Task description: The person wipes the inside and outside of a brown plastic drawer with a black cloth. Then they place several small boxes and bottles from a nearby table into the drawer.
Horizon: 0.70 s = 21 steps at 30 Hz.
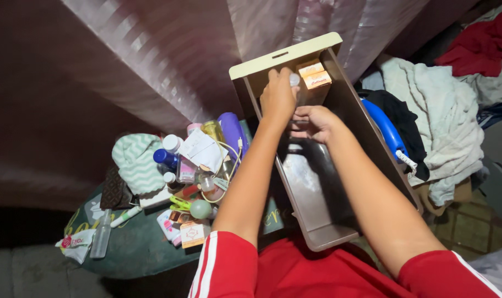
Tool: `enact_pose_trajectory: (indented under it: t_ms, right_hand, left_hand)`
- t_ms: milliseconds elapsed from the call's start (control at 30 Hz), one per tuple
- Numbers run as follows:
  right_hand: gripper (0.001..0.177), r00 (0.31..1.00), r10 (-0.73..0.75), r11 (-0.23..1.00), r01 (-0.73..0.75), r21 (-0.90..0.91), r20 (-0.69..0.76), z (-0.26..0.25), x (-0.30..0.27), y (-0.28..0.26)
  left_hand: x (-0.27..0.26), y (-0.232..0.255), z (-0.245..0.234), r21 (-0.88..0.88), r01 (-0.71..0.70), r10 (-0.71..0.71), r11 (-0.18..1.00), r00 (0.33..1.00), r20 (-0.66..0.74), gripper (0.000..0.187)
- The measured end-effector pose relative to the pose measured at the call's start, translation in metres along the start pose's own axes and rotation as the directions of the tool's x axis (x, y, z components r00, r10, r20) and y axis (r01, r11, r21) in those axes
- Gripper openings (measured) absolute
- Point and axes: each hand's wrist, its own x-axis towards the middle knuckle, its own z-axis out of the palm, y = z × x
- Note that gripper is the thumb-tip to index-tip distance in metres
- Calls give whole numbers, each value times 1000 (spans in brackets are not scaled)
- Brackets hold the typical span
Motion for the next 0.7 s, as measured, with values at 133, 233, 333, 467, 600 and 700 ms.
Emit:
enact_pose_trajectory:
  t_ms: [133,233,333,467,600,700]
  right_hand:
    - [30,996,-75,997,75,-19,41,4,6,10]
    - [37,993,-103,993,99,69,55,8,8,13]
    - [39,995,-97,994,95,58,31,8,10,14]
    - [37,995,-95,992,92,90,33,5,12,15]
    - [35,995,-92,987,88,136,24,2,16,15]
    - [34,997,-77,990,80,117,-26,4,17,15]
  left_hand:
    - [7,-6,14,76,113,-116,991,992,41,37]
    - [14,-11,24,87,112,-117,990,992,49,39]
    - [18,-14,31,91,114,-121,989,989,82,39]
    - [18,-15,34,73,115,-123,991,984,126,48]
    - [18,-22,40,87,128,-141,988,977,157,45]
    - [21,-28,46,57,148,-155,987,977,147,42]
